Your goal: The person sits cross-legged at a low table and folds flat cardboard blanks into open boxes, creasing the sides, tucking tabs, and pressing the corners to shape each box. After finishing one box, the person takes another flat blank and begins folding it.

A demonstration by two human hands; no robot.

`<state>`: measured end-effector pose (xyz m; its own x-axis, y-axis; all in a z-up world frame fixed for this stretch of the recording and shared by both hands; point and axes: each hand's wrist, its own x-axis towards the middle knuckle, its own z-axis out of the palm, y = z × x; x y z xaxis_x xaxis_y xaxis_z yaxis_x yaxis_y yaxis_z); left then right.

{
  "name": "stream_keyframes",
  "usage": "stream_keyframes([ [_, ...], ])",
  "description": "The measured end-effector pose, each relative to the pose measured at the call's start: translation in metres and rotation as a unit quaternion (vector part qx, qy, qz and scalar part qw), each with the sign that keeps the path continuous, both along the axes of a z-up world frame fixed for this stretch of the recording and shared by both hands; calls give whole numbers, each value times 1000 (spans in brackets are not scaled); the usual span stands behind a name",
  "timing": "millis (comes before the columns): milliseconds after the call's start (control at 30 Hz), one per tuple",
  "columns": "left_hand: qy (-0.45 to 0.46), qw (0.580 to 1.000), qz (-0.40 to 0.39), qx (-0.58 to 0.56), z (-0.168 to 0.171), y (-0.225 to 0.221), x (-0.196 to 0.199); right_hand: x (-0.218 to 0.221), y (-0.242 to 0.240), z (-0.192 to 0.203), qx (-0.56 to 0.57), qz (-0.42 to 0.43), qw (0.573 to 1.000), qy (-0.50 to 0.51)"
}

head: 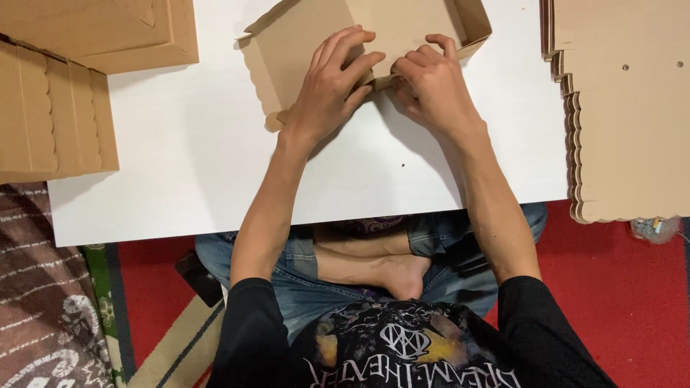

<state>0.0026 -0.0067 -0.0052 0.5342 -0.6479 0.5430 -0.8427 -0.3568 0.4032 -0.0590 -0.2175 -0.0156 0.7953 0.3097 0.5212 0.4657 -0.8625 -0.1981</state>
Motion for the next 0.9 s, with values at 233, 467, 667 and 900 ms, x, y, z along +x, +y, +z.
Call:
stream_keyframes([
  [233,25,998,1,-65,-2,0,2,-1,-5,4,8,-24,1000,-5],
  [467,28,998,-4,-53,2,1,-1,-2,21,9,123,39,992,-12],
  [667,33,999,-17,-12,2,17,9,0,23,6,133,27,990,-33],
  [900,55,998,-14,24,-6,32,17,0,18,8,148,16,988,-35],
])
